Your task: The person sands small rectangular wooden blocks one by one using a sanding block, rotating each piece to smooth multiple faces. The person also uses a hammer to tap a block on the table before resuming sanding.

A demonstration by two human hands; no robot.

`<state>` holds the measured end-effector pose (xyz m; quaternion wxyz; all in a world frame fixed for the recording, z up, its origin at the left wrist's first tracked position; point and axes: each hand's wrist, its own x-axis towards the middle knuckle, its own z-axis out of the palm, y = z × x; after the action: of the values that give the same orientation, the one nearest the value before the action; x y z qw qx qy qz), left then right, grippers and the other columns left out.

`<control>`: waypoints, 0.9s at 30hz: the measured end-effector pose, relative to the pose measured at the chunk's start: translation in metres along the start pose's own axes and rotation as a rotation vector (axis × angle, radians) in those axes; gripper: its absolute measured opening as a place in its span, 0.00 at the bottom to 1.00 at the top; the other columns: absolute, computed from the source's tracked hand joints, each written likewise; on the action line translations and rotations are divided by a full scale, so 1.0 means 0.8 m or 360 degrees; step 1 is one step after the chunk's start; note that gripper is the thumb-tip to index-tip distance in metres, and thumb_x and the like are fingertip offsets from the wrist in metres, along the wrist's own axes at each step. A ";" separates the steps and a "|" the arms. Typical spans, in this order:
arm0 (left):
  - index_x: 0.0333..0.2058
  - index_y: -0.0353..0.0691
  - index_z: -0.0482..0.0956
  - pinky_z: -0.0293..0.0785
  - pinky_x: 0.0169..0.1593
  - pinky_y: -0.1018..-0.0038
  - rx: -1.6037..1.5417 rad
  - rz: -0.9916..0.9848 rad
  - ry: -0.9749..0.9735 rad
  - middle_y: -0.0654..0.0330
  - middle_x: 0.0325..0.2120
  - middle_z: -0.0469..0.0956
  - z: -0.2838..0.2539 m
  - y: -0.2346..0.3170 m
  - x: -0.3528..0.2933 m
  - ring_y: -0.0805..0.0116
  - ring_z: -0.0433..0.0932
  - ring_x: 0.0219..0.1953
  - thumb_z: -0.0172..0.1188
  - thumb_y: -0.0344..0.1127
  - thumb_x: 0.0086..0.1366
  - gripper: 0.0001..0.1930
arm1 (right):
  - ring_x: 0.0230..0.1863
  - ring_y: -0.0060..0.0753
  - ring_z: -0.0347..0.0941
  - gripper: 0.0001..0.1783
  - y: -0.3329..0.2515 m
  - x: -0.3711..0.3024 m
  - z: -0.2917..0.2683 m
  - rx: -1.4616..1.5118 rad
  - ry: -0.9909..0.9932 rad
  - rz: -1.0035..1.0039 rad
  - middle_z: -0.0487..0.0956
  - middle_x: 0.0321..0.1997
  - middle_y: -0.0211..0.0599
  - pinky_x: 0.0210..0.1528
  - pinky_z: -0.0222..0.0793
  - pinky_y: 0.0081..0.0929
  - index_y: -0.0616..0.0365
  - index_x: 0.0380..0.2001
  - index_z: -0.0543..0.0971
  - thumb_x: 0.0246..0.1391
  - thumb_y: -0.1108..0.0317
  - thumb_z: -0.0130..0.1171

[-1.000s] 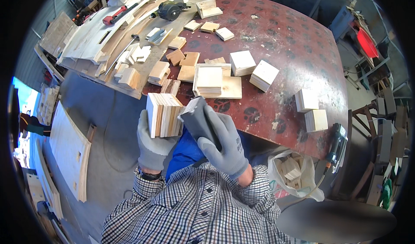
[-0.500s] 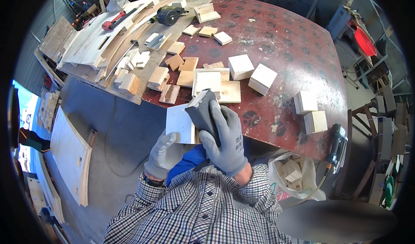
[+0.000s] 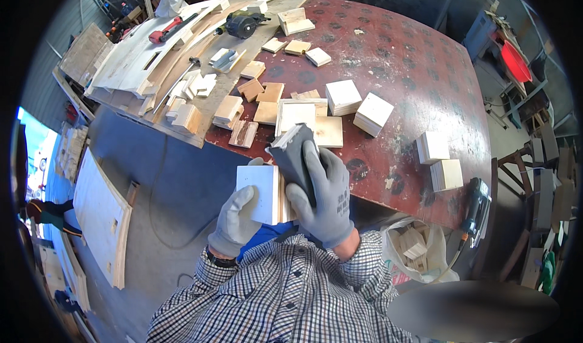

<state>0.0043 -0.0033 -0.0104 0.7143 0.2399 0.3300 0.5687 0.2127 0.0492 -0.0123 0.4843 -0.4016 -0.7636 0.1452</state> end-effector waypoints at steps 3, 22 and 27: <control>0.81 0.47 0.52 0.75 0.69 0.59 -0.0189 0.0084 -0.0084 0.55 0.67 0.74 -0.008 0.018 0.001 0.60 0.78 0.65 0.57 0.42 0.77 0.39 | 0.64 0.65 0.71 0.46 -0.023 -0.020 -0.008 0.0059 -0.0068 -0.0082 0.71 0.66 0.68 0.68 0.67 0.53 0.68 0.71 0.70 0.57 0.52 0.71; 0.74 0.43 0.65 0.77 0.65 0.62 -0.0114 0.0245 0.0067 0.55 0.57 0.82 -0.025 0.009 0.000 0.63 0.81 0.59 0.51 0.49 0.82 0.29 | 0.60 0.63 0.74 0.45 -0.032 -0.027 0.002 0.0052 -0.0277 -0.0130 0.73 0.64 0.64 0.63 0.71 0.51 0.67 0.74 0.68 0.62 0.49 0.67; 0.76 0.40 0.60 0.77 0.67 0.61 0.0053 0.0332 0.0093 0.52 0.64 0.76 0.005 0.001 -0.009 0.61 0.79 0.64 0.49 0.50 0.83 0.32 | 0.60 0.57 0.73 0.43 -0.014 0.018 0.008 0.0371 -0.0173 0.0475 0.72 0.62 0.63 0.65 0.70 0.45 0.72 0.77 0.60 0.67 0.60 0.60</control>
<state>0.0055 -0.0102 -0.0055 0.6372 0.2680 0.3332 0.6412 0.1986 0.0541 0.0006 0.4587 -0.4431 -0.6986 0.3242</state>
